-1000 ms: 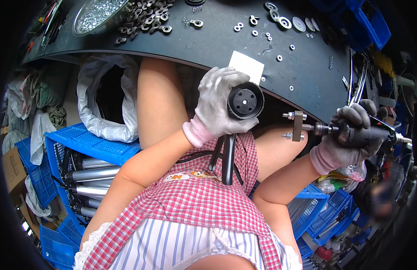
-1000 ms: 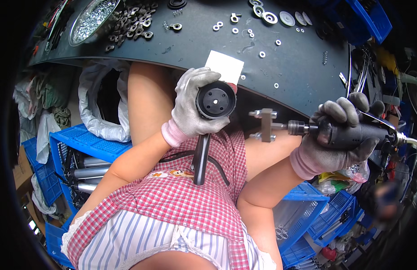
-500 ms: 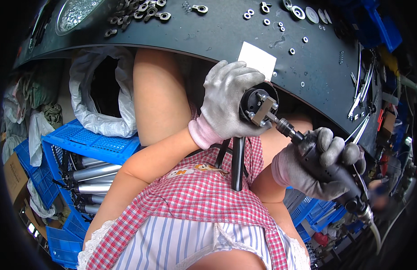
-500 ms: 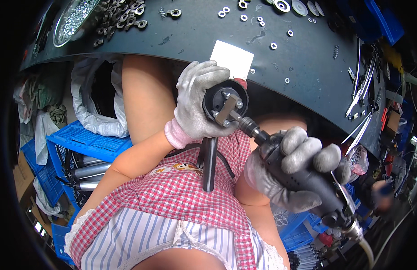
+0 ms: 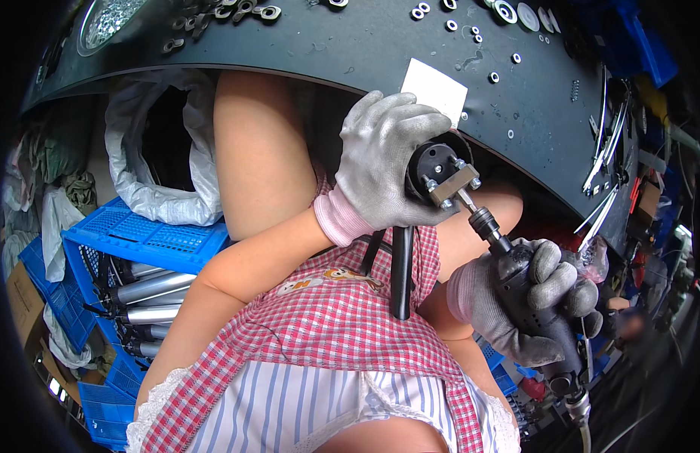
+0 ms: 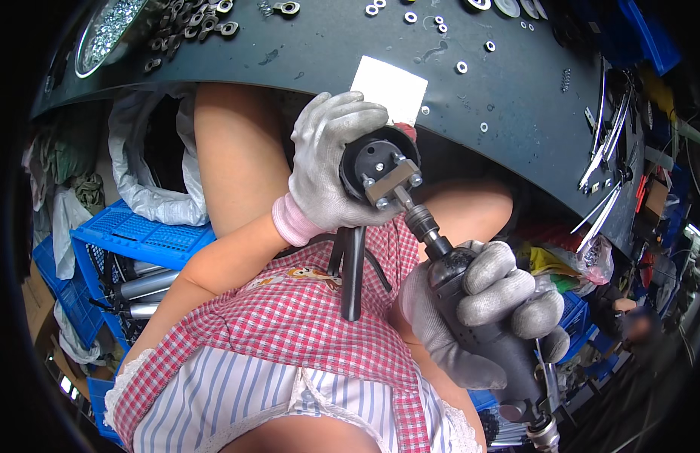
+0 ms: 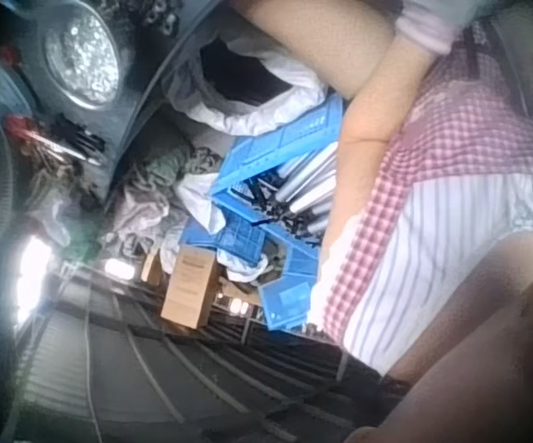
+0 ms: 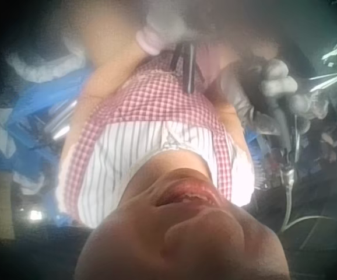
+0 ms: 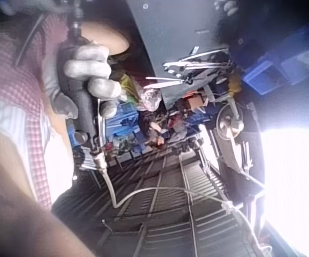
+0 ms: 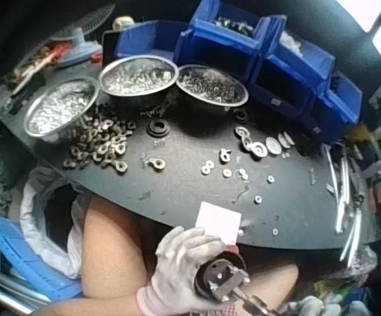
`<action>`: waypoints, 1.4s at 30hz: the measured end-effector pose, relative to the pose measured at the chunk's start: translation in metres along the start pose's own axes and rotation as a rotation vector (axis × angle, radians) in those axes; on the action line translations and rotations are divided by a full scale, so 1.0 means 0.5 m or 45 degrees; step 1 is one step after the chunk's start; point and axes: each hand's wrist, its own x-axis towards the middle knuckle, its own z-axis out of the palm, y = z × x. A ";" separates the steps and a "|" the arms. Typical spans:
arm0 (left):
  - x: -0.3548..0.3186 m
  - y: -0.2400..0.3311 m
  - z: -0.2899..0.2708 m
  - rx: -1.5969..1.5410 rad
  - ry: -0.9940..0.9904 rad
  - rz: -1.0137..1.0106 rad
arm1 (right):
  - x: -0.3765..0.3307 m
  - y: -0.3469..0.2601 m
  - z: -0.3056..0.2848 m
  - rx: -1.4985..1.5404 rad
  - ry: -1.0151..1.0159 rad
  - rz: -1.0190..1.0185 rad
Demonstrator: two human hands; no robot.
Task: Assembling mechanical components into a cylindrical housing using tools and fasteners.
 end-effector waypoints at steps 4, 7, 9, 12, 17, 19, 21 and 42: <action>-0.002 -0.004 0.005 -0.020 0.019 0.010 | -0.005 -0.006 0.019 -0.119 0.057 -0.032; -0.004 -0.004 0.005 -0.021 0.025 -0.001 | 0.002 -0.010 0.032 -0.201 0.077 0.039; -0.004 -0.003 0.006 -0.025 0.026 -0.010 | 0.011 -0.013 0.029 -0.206 0.056 0.101; -0.007 -0.007 0.006 -0.034 0.031 0.002 | 0.030 -0.007 0.032 -0.150 -0.059 0.264; -0.001 -0.009 0.008 -0.043 0.039 0.045 | 0.065 0.012 0.056 -0.163 -0.193 0.589; 0.001 -0.002 0.011 -0.046 0.057 0.050 | 0.085 0.035 0.063 -0.103 -0.333 0.575; -0.005 -0.006 0.010 -0.019 0.089 0.043 | 0.090 0.060 0.081 0.087 -0.436 0.670; 0.000 0.002 -0.005 0.005 0.031 0.020 | 0.121 0.112 0.062 0.270 -0.672 0.815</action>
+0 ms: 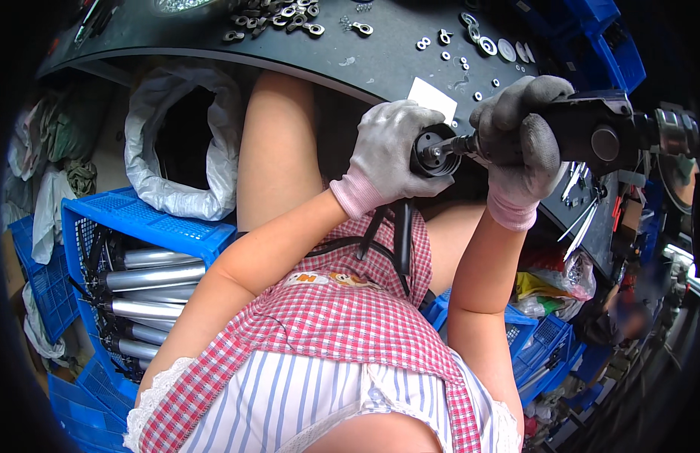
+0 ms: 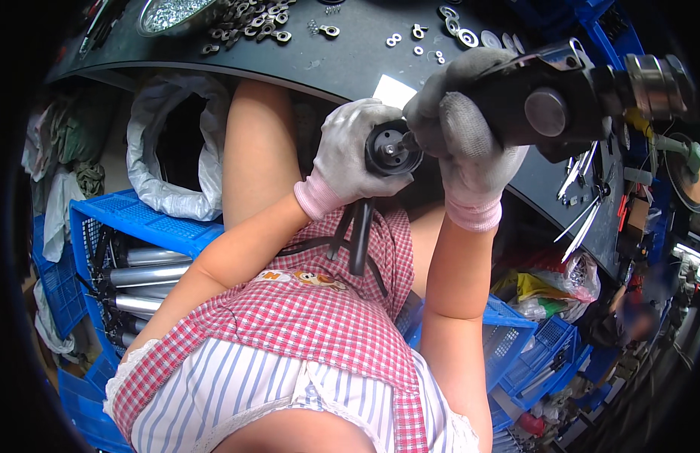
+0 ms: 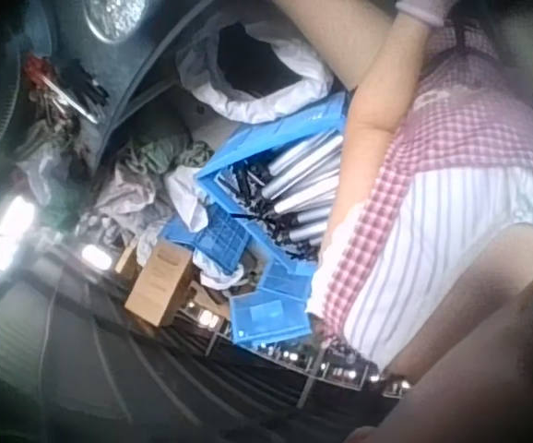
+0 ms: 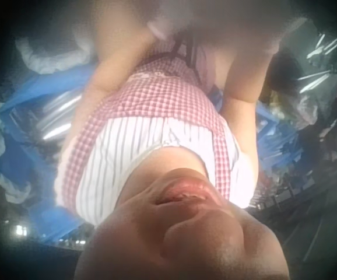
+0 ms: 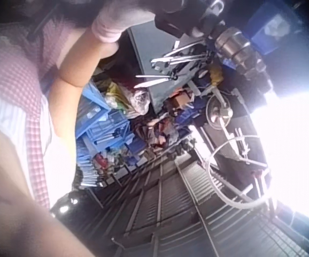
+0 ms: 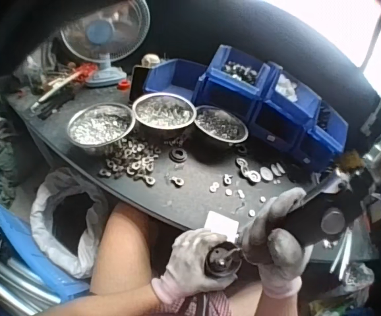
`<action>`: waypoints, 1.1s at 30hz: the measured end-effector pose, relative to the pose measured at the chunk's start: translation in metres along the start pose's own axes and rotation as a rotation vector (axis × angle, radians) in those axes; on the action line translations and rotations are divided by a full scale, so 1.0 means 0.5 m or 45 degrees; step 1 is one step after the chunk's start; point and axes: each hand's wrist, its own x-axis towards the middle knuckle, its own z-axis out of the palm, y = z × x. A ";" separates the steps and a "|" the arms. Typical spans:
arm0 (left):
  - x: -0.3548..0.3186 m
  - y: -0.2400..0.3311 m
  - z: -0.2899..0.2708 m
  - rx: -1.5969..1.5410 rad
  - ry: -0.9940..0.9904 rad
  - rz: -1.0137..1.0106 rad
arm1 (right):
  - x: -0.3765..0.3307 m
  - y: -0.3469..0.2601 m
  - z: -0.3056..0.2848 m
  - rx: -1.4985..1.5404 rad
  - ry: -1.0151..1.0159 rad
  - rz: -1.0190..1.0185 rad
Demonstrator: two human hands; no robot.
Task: Assembling mechanical components into a cylindrical housing using tools and fasteners.
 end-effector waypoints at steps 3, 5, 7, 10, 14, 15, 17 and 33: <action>0.002 0.002 -0.002 0.030 -0.030 -0.014 | -0.008 -0.006 0.009 -0.358 0.093 -0.057; 0.005 -0.007 -0.001 0.017 -0.063 -0.002 | -0.005 -0.020 0.032 -0.602 0.178 -0.186; 0.000 -0.002 0.002 0.039 -0.044 -0.002 | -0.001 -0.061 0.036 -0.571 0.286 -0.333; -0.004 -0.005 0.008 0.051 -0.042 -0.009 | -0.002 -0.160 -0.044 -0.704 0.406 -0.306; -0.020 -0.026 0.003 0.078 -0.027 -0.013 | 0.020 -0.118 -0.210 -1.445 0.696 0.075; -0.014 -0.020 0.007 0.039 -0.032 0.001 | 0.005 -0.084 -0.303 -1.974 0.671 -0.028; -0.017 -0.023 0.012 -0.002 -0.030 -0.015 | -0.011 -0.046 -0.326 -2.282 0.642 0.360; -0.263 -0.320 0.109 -0.458 -0.821 -1.294 | -0.369 0.122 -0.025 -0.224 0.471 0.785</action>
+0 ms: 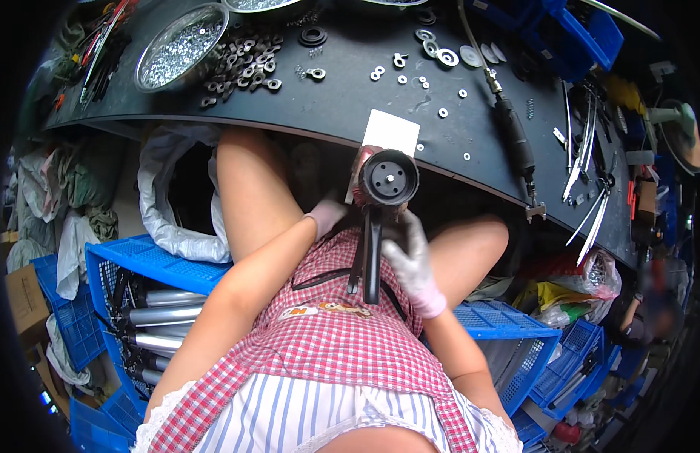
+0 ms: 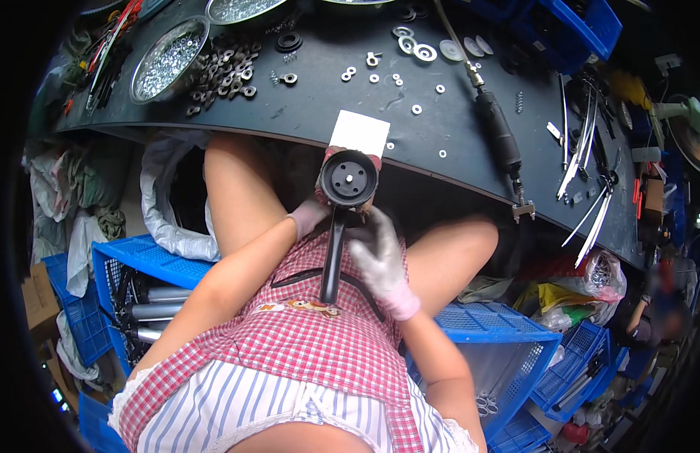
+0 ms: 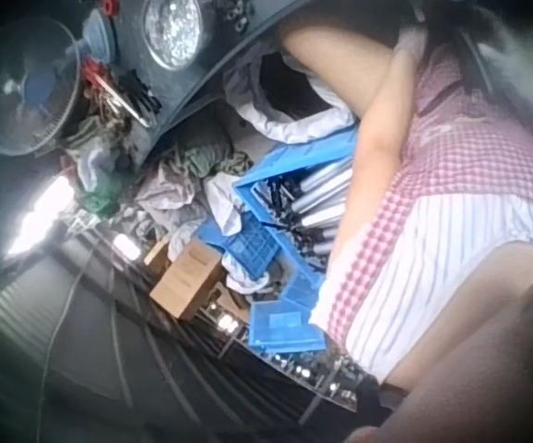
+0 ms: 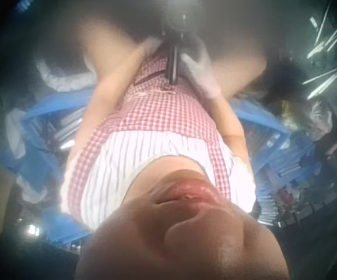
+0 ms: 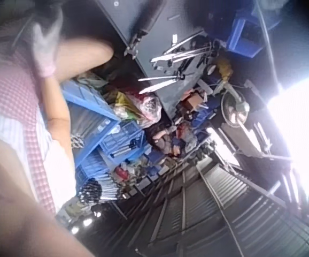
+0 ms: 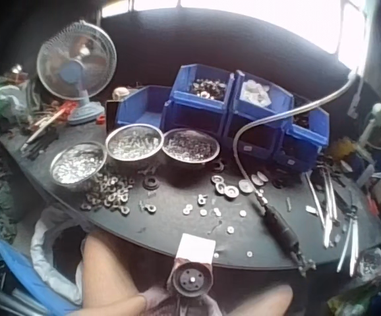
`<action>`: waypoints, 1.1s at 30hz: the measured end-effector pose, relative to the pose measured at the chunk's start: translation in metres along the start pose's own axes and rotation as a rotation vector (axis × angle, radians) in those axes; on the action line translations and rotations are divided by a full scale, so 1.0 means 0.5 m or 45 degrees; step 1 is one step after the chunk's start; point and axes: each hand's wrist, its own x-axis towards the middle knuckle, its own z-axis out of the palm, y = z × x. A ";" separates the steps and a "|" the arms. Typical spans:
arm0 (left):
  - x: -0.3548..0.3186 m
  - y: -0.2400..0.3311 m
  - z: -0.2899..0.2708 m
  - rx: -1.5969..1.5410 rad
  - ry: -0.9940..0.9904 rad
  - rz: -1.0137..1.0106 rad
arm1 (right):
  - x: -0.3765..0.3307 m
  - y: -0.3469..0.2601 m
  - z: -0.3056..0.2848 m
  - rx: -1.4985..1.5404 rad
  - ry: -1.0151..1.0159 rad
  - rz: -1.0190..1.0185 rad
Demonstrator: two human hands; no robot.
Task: Assembling mechanical components into a cylindrical housing using tools and fasteners.
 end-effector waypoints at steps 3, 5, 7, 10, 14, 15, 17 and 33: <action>0.119 -0.188 0.037 0.310 0.135 -0.110 | 0.001 -0.038 0.093 0.460 -0.036 0.319; 0.188 -0.295 0.030 0.637 0.280 -0.203 | 0.051 0.004 0.086 0.714 -0.069 0.667; 0.170 -0.252 0.055 0.603 0.231 -0.135 | 0.058 0.064 0.094 0.221 0.059 0.246; 0.113 -0.141 0.070 0.427 0.237 0.048 | 0.078 0.075 0.067 0.143 0.029 0.286; 0.076 -0.074 0.059 0.053 0.332 0.294 | 0.078 0.092 0.065 0.161 -0.009 0.339; 0.081 -0.086 0.055 -0.193 0.391 0.418 | 0.079 0.115 0.058 -0.069 -0.073 0.198; 0.054 -0.026 0.031 0.275 0.377 0.555 | 0.071 0.065 0.103 0.289 0.140 0.400; -0.276 0.381 -0.047 0.382 0.704 1.087 | 0.274 -0.220 -0.017 -0.951 0.235 -0.821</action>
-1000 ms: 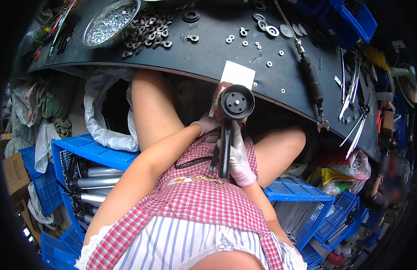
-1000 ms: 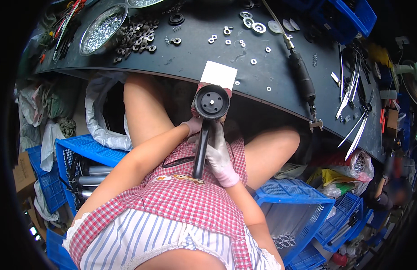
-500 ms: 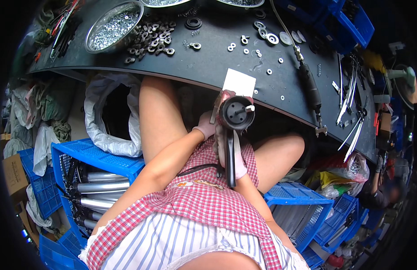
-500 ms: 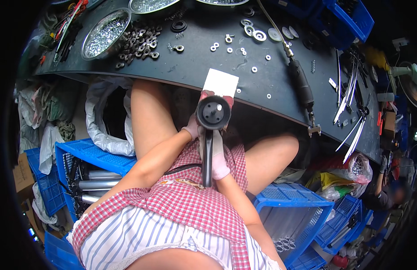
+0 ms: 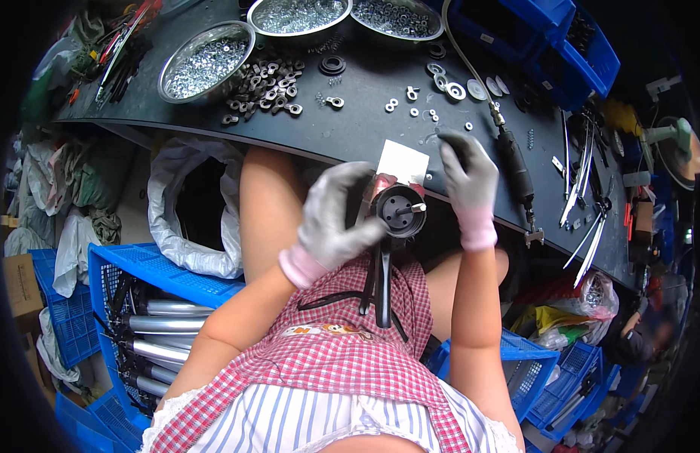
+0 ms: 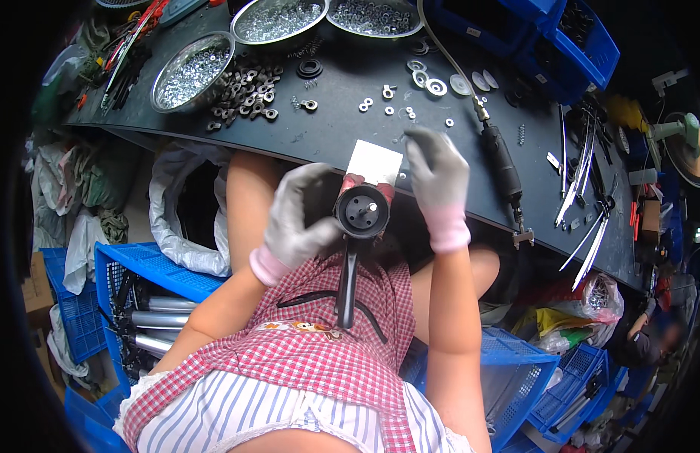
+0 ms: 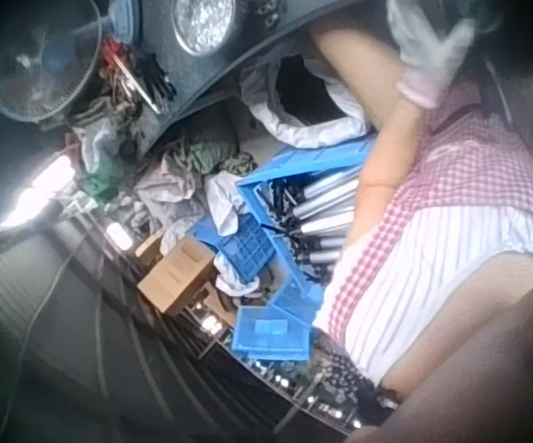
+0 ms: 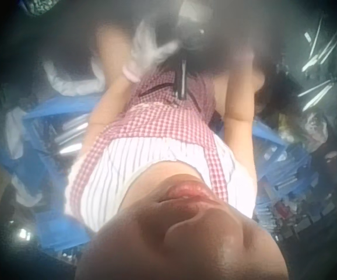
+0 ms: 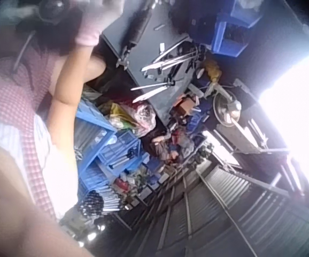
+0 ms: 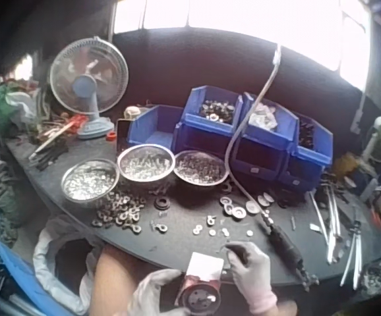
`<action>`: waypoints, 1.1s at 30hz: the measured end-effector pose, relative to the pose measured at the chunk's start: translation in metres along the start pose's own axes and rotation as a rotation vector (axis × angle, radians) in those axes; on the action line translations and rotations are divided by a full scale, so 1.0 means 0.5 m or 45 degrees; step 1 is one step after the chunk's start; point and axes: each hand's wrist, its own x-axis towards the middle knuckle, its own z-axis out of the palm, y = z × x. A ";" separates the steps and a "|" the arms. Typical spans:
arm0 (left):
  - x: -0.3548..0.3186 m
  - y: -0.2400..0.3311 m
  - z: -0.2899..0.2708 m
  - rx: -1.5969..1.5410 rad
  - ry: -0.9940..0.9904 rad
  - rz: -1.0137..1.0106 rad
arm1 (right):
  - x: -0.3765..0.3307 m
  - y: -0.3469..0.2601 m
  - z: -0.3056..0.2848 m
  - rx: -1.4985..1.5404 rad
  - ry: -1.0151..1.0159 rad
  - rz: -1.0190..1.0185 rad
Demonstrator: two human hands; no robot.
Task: Assembling mechanical components into a cylindrical housing using tools and fasteners.
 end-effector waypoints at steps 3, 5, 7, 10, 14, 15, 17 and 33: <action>0.025 0.002 0.069 0.131 -0.071 0.321 | 0.089 0.040 0.089 -0.584 -0.341 0.024; 0.041 -0.024 0.091 0.135 -0.013 0.368 | 0.117 0.048 0.127 -0.473 -0.330 -0.128; 0.050 -0.038 0.096 0.028 -0.033 0.380 | 0.139 0.062 0.145 -0.462 -0.343 -0.304; 0.066 -0.003 0.074 0.075 -0.134 0.270 | 0.161 0.051 0.146 -0.537 -0.436 -0.283; 0.062 0.019 0.093 0.116 -0.087 0.165 | 0.156 0.059 0.153 -0.545 -0.562 -0.202; 0.070 0.024 0.099 0.093 -0.109 0.100 | 0.162 0.056 0.151 -0.625 -0.552 -0.232; 0.068 0.025 0.101 0.107 -0.067 0.165 | 0.154 0.044 0.135 -0.648 -0.501 -0.332; 0.061 0.002 0.095 -0.085 0.011 0.328 | 0.020 -0.150 -0.088 -0.221 -0.756 -0.379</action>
